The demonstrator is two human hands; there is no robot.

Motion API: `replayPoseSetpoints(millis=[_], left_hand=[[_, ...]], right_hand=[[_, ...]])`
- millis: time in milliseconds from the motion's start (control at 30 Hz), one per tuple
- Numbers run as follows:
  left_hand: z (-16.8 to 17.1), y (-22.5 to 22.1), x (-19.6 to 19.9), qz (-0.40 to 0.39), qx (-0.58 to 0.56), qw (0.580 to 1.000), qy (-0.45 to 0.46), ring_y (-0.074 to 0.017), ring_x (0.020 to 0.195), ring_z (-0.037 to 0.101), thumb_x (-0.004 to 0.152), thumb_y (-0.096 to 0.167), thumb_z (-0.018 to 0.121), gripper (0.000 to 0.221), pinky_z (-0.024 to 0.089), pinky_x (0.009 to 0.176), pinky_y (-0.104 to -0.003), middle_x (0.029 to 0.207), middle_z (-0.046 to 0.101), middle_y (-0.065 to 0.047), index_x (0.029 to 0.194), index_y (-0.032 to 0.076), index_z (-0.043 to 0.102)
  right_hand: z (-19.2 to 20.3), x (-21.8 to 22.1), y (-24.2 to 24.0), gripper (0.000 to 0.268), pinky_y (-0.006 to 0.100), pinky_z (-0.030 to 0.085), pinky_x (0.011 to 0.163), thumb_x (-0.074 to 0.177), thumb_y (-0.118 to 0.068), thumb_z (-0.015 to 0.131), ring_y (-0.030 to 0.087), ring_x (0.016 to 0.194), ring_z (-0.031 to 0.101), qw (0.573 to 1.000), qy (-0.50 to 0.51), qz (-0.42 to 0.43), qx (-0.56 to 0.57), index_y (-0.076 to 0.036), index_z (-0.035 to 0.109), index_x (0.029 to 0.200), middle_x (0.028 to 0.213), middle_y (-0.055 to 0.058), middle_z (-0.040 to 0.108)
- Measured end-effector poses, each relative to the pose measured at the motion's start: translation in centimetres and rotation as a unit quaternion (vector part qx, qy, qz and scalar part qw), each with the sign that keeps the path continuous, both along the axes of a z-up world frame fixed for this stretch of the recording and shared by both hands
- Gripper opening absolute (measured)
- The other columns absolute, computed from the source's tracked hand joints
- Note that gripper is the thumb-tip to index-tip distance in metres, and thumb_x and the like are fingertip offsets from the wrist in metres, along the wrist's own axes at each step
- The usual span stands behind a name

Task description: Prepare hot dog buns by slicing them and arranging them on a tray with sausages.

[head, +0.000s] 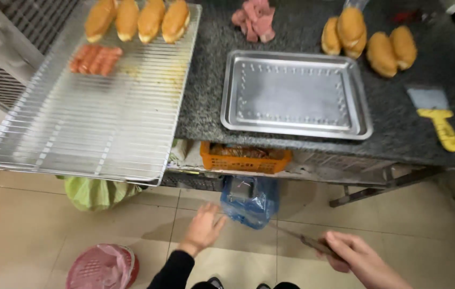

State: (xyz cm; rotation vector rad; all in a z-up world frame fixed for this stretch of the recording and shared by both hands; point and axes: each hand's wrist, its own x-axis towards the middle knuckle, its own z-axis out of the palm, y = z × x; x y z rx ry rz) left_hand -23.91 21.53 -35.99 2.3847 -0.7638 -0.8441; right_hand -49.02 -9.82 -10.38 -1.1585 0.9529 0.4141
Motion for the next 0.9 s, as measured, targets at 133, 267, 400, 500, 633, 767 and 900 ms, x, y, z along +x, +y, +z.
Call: replayPoseSetpoints(millis=[133, 267, 400, 500, 633, 767, 900], left_hand=[[12.9, 0.9, -4.1, 0.071, -0.088, 0.993, -0.037, -0.0306, 0.091, 0.081, 0.111, 0.042, 0.065, 0.024, 0.059, 0.085, -0.051, 0.108, 0.076, -0.004, 0.105, 0.021, 0.072], [26.1, -0.3, -6.4, 0.113, -0.285, 0.948, -0.087, -0.0262, 0.082, 0.071, 0.112, 0.035, 0.067, 0.028, 0.052, 0.076, -0.042, 0.091, 0.071, -0.004, 0.093, 0.015, 0.071], [33.6, -2.4, -6.7, 0.122, -0.368, 0.921, 0.039, -0.0168, 0.114, 0.077, 0.112, 0.044, 0.059, 0.044, 0.063, 0.086, -0.033, 0.131, 0.08, -0.003, 0.141, 0.015, 0.074], [36.3, -3.4, -5.4, 0.223, -0.298, 0.92, 0.122, -0.0198, 0.116, 0.077, 0.111, 0.055, 0.047, 0.047, 0.055, 0.103, -0.037, 0.126, 0.084, -0.003, 0.137, 0.023, 0.071], [35.1, -4.4, -4.0, 0.242, -0.318, 0.902, 0.162, -0.0183, 0.109, 0.068, 0.117, 0.056, 0.037, 0.052, 0.051, 0.103, -0.035, 0.109, 0.074, -0.008, 0.119, 0.015, 0.07], [33.1, -5.5, -1.2, 0.292, -0.354, 0.883, 0.102, -0.0204, 0.125, 0.075, 0.112, 0.043, 0.055, 0.041, 0.053, 0.113, -0.034, 0.129, 0.082, -0.007, 0.136, 0.016, 0.073], [30.1, -6.3, 3.7, 0.326, -0.351, 0.877, 0.047, -0.0205, 0.103, 0.088, 0.113, 0.039, 0.053, 0.035, 0.065, 0.1, -0.035, 0.113, 0.091, -0.007, 0.129, 0.014, 0.072]], right_hand=[[9.8, 5.6, 6.0, 0.069, 0.046, 0.049, 0.135, 0.106, -0.044, 0.062, 0.025, 0.16, 0.059, 0.983, 0.127, -0.099, -0.089, -0.015, 0.064, 0.169, 0.18, -0.003, 0.051], [3.5, 7.6, 8.3, 0.026, 0.028, 0.028, 0.058, 0.121, -0.029, 0.056, 0.013, 0.066, 0.042, 0.966, -0.238, -0.042, -0.095, -0.007, 0.07, 0.123, 0.077, 0.004, 0.045], [6.5, 11.0, 13.4, 0.029, 0.03, 0.045, 0.061, 0.118, -0.032, 0.054, 0.011, 0.066, 0.05, 0.934, -0.266, -0.008, -0.237, -0.015, 0.072, 0.134, 0.076, 0.0, 0.055], [6.1, 13.0, 15.4, 0.032, 0.029, 0.033, 0.051, 0.12, -0.038, 0.051, 0.009, 0.058, 0.039, 0.929, -0.327, -0.058, -0.163, -0.016, 0.066, 0.138, 0.076, -0.001, 0.049], [5.0, 14.8, 16.6, 0.035, 0.03, 0.055, 0.093, 0.12, -0.036, 0.049, 0.012, 0.102, 0.067, 0.931, -0.313, -0.107, -0.156, -0.012, 0.069, 0.136, 0.121, 0.006, 0.075], [4.3, 16.9, 15.3, 0.045, 0.028, 0.04, 0.125, 0.117, -0.037, 0.048, 0.01, 0.145, 0.062, 0.904, -0.352, 0.017, -0.24, -0.018, 0.065, 0.154, 0.158, 0.0, 0.071], [8.2, 20.1, 10.3, 0.041, 0.029, 0.063, 0.059, 0.113, -0.032, 0.061, 0.011, 0.062, 0.069, 0.884, -0.348, 0.221, -0.221, -0.014, 0.074, 0.147, 0.105, 0.004, 0.084]])
